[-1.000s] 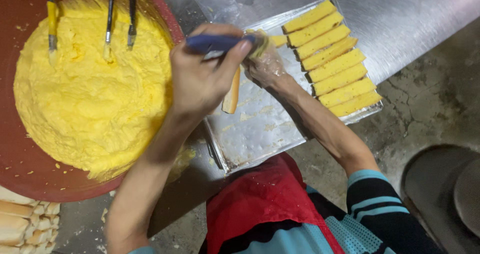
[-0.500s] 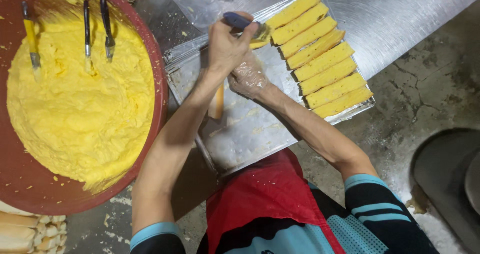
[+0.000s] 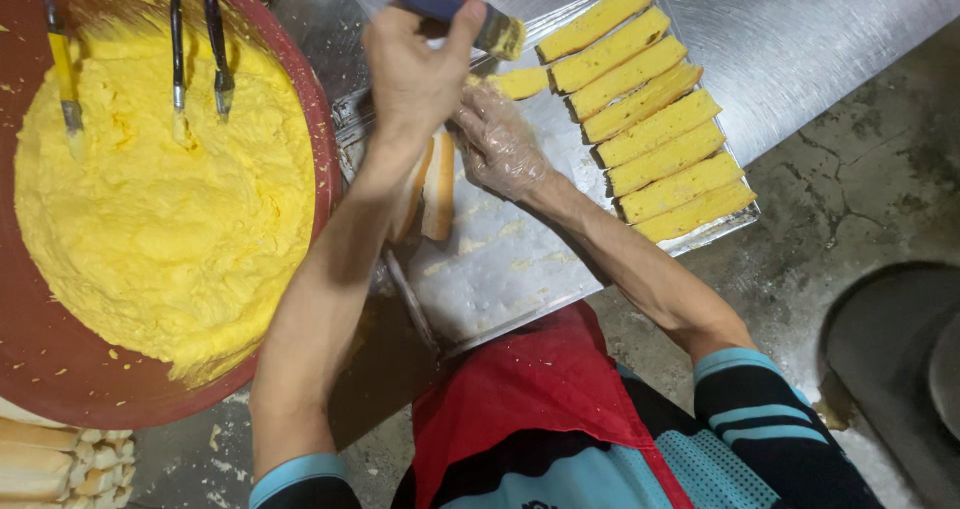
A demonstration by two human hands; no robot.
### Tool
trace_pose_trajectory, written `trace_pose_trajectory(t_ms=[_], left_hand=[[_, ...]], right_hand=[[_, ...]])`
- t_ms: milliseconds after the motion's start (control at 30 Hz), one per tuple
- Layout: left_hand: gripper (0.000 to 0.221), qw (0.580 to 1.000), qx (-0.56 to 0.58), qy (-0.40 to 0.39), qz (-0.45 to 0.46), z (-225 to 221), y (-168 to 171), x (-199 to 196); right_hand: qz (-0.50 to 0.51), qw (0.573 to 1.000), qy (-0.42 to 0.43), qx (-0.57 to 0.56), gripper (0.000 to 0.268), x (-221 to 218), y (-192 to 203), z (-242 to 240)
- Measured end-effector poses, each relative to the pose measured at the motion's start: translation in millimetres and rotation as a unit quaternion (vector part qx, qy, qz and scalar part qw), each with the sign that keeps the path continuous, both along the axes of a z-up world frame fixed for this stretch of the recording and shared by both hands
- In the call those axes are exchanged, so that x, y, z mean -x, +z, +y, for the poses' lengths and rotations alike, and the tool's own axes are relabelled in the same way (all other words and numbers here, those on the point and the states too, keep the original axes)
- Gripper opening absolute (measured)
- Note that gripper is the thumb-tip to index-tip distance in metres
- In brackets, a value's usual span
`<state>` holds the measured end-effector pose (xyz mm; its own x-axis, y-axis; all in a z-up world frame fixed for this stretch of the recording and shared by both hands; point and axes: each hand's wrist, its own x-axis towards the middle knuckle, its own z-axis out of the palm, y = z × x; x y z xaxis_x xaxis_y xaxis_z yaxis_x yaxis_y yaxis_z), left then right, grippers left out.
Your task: The person prepares garlic bread by using a brush to apply a yellow spread onto slices of bread and then placing the coated slices onto a metal tray.
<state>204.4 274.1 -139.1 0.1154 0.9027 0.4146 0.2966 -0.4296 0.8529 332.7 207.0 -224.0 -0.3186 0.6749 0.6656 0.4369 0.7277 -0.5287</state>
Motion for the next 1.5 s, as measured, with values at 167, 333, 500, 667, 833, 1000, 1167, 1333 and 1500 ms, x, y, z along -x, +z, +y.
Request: trace_pose_trajectory(t_ms=[167, 333, 500, 667, 833, 1000, 1167, 1333, 1500], left_hand=[[0.016, 0.998, 0.031, 0.015, -0.047, -32.9, 37.1, 35.0], [0.019, 0.993, 0.068, 0.02, -0.093, -57.6, 49.1, 59.9], [0.016, 0.992, 0.08, 0.013, -0.1, -68.5, 55.0, 67.2], [0.013, 0.989, 0.111, 0.007, -0.096, -77.0, 54.4, 70.4], [0.013, 0.986, 0.123, -0.004, -0.115, -79.5, 56.4, 71.5], [0.017, 0.987, 0.094, 0.0, -0.13, -92.8, 70.4, 83.6], [0.015, 0.991, 0.073, 0.11, -0.005, -134.2, 112.5, 147.7], [0.015, 0.992, -0.029, 0.11, -0.061, -176.9, 133.1, 212.1], [0.017, 0.984, -0.027, 0.172, -0.044, -219.7, 137.3, 281.4]], right_hand=[[-0.073, 0.987, -0.053, 0.134, 0.032, -5.7, 5.6, -11.7], [-0.113, 0.979, -0.14, 0.101, 0.073, -13.0, -14.8, -23.1], [-0.119, 0.978, -0.164, 0.055, 0.068, -6.2, -21.5, -9.9], [-0.107, 0.96, -0.175, 0.192, 0.032, -13.8, -13.0, -0.1], [-0.085, 0.973, -0.206, 0.066, 0.024, -15.5, -10.4, 10.5], [-0.086, 0.973, -0.211, 0.033, 0.023, -13.3, 9.5, 9.7], [-0.094, 0.992, 0.049, 0.068, 0.052, 7.3, 46.8, -27.8], [-0.278, 0.94, 0.197, -0.005, 0.046, 67.3, 41.3, -15.7], [-0.331, 0.901, 0.276, 0.045, 0.032, 70.6, 57.0, -2.5]])
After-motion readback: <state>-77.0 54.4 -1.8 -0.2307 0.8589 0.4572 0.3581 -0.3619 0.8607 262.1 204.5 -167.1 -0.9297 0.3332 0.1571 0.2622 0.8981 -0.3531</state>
